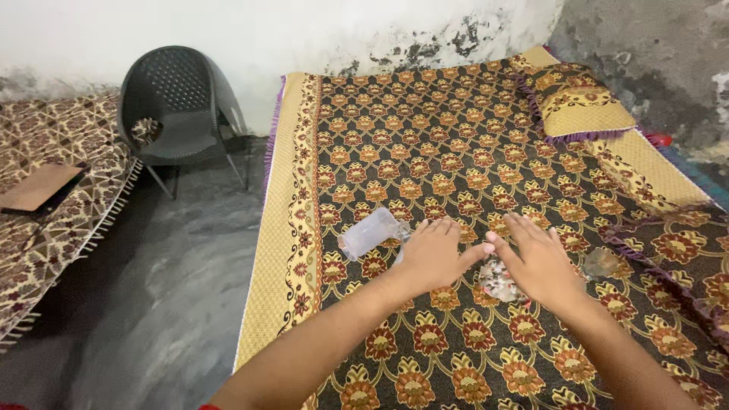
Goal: The person cleans a plastic pitcher and several small glass objects with a cloth while sitting on a bed.
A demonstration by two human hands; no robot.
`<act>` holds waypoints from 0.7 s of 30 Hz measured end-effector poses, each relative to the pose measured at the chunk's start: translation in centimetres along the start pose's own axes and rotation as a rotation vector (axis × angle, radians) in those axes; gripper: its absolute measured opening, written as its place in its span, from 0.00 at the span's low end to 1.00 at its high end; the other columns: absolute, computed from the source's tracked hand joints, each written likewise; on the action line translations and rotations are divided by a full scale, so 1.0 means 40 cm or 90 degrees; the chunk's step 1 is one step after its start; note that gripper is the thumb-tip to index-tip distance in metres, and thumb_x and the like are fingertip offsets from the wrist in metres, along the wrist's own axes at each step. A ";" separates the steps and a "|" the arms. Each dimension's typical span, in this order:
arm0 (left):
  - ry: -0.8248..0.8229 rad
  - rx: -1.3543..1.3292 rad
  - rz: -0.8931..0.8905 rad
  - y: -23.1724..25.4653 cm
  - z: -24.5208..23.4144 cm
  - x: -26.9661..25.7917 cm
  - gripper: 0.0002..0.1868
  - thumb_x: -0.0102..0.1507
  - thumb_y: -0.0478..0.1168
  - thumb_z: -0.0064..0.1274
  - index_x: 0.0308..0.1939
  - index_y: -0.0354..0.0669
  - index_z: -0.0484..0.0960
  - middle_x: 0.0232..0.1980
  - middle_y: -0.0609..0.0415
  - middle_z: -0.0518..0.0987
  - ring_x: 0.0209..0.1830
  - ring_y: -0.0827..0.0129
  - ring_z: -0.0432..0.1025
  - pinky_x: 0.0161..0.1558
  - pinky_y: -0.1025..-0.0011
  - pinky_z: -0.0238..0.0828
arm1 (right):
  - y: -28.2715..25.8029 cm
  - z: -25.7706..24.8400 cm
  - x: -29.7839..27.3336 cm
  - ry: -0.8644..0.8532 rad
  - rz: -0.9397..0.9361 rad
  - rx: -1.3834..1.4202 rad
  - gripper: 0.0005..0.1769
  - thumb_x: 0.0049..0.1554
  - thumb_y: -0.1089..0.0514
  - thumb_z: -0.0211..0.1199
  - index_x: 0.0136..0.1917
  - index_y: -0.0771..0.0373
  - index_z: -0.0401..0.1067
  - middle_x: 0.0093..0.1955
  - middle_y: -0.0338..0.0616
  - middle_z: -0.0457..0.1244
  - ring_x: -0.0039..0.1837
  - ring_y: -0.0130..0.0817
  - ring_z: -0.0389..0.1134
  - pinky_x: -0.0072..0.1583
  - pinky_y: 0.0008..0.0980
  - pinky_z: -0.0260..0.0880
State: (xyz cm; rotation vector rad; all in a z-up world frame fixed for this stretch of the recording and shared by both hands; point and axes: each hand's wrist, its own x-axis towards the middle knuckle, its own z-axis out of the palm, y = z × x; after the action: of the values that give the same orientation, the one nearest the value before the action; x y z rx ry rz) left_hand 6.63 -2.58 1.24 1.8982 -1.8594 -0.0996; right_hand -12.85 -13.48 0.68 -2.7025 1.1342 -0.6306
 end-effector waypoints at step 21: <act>-0.044 -0.016 -0.131 -0.010 0.038 0.117 0.51 0.67 0.74 0.26 0.67 0.27 0.71 0.72 0.33 0.68 0.73 0.43 0.62 0.73 0.52 0.52 | 0.098 0.061 0.130 -0.028 -0.075 0.029 0.42 0.62 0.30 0.43 0.76 0.63 0.59 0.77 0.56 0.55 0.80 0.50 0.52 0.77 0.58 0.42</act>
State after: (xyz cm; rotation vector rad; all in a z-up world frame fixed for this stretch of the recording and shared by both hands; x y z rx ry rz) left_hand 6.78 -7.52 1.05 2.0876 -1.6927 -0.2573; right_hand -11.07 -19.99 -0.98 -2.7451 0.9445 -0.6017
